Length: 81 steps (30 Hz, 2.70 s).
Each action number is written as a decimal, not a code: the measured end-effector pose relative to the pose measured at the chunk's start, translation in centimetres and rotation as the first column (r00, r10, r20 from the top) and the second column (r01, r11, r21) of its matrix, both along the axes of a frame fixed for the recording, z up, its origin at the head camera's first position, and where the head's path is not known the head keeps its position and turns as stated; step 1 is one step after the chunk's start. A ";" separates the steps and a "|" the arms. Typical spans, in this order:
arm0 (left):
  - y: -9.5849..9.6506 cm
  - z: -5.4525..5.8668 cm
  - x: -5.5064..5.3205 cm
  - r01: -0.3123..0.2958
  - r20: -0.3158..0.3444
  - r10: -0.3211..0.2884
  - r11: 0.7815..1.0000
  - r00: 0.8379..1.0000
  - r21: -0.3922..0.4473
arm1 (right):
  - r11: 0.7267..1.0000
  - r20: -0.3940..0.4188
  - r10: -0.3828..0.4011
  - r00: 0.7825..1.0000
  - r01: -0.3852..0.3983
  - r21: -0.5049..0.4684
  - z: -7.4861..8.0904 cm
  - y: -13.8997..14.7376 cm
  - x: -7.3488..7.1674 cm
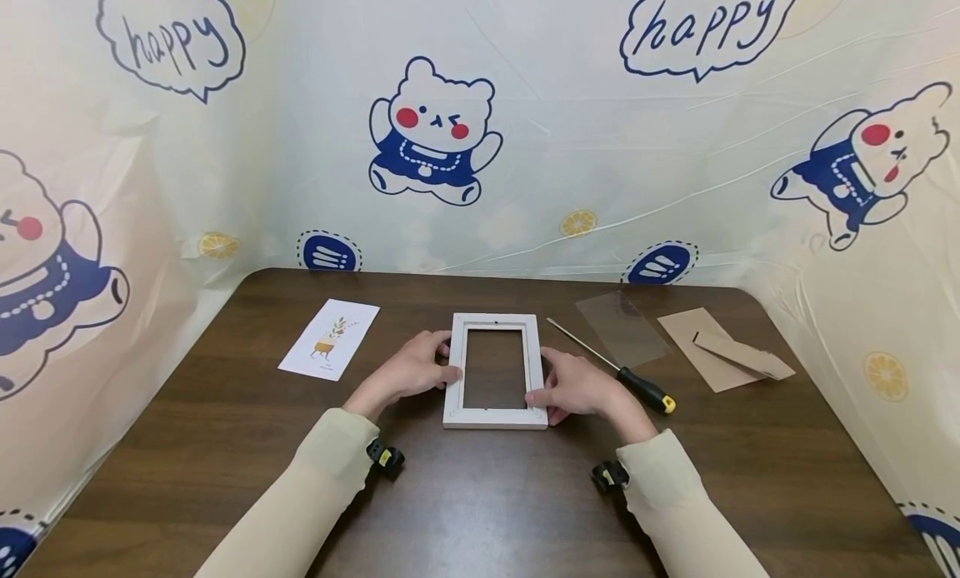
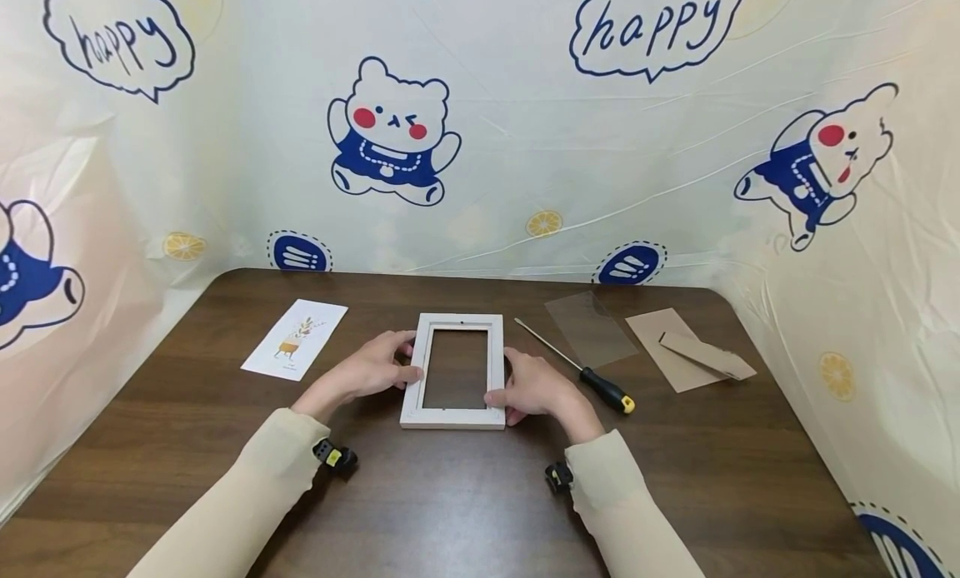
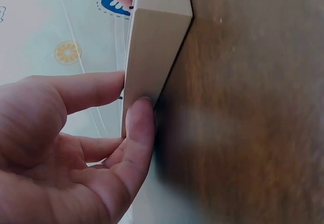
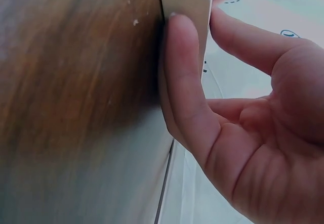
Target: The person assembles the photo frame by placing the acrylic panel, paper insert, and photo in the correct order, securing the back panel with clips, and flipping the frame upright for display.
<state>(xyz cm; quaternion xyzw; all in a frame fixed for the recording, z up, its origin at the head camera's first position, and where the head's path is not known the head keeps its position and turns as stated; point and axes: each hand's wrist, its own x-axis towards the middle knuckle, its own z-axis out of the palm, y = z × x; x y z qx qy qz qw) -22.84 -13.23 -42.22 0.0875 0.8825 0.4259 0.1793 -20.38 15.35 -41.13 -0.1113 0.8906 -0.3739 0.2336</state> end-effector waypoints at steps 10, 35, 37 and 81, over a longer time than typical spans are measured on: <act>0.5 0.0 0.7 -0.006 -0.017 0.007 1.000 1.000 0.021 | 0.999 0.036 0.015 0.999 -0.014 -0.034 0.4 0.4 0.9; 1.0 0.1 2.0 -0.003 0.013 0.003 1.000 1.000 0.006 | 0.999 0.078 0.046 0.996 -0.044 -0.025 0.7 0.9 1.9; 0.9 0.1 2.0 0.003 0.017 -0.004 1.000 1.000 0.018 | 0.999 0.075 0.049 0.996 -0.048 -0.023 0.7 0.8 2.0; 0.4 0.2 2.5 0.023 0.080 -0.033 0.993 0.996 0.117 | 0.994 0.033 0.094 0.995 -0.095 0.047 0.8 0.2 2.4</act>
